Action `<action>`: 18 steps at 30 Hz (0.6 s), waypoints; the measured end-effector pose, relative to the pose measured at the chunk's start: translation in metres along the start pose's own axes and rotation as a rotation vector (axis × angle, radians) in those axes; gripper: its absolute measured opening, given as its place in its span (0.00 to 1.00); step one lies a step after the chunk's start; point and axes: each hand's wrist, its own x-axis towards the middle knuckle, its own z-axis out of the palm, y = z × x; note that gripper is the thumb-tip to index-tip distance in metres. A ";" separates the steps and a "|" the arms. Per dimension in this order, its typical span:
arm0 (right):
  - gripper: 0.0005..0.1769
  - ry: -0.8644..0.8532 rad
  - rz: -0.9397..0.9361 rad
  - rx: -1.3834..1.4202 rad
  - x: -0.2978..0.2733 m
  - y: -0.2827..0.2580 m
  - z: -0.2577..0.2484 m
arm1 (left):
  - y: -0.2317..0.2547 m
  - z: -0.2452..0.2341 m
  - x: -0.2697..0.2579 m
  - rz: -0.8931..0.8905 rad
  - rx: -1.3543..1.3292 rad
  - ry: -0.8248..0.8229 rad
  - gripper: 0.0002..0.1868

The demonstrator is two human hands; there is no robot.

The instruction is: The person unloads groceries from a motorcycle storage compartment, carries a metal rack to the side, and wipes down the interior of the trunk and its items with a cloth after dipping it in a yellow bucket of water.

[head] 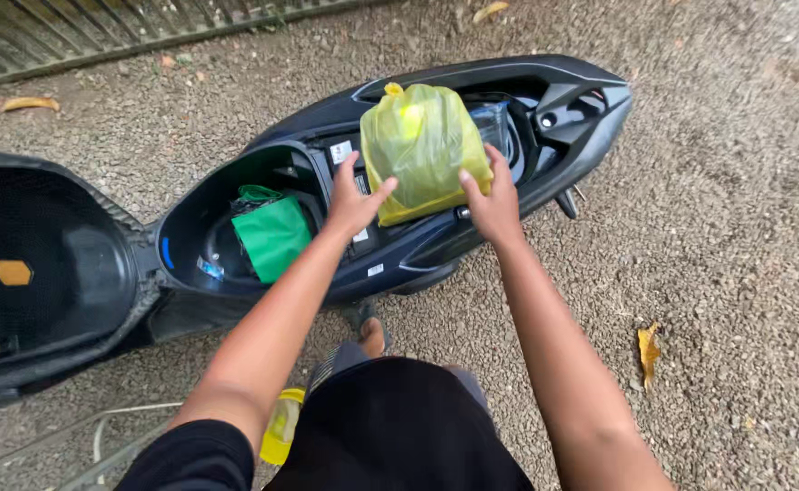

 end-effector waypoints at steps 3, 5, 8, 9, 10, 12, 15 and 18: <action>0.38 0.016 -0.106 -0.198 0.030 0.011 0.011 | -0.003 0.034 0.018 -0.077 -0.158 0.008 0.50; 0.39 0.002 -0.199 -0.287 0.040 0.013 0.015 | -0.005 0.048 0.021 -0.227 -0.492 0.021 0.53; 0.44 -0.017 -0.255 -0.356 0.044 0.006 0.010 | 0.002 0.059 0.021 -0.196 -0.624 0.071 0.41; 0.45 -0.051 -0.175 -0.378 0.045 0.003 0.007 | 0.004 0.059 0.023 -0.202 -0.624 0.093 0.41; 0.46 -0.094 -0.097 -0.399 0.046 0.000 0.006 | 0.006 0.056 0.021 -0.219 -0.607 0.063 0.35; 0.45 -0.120 -0.154 -0.396 0.047 -0.003 0.004 | 0.010 0.055 0.016 -0.252 -0.590 0.063 0.29; 0.44 -0.199 -0.221 -0.344 0.053 -0.006 -0.006 | 0.018 0.053 0.011 -0.448 -0.804 0.016 0.25; 0.44 -0.347 -0.184 -0.333 0.064 -0.001 -0.011 | 0.022 0.054 -0.006 -0.505 -0.932 0.097 0.27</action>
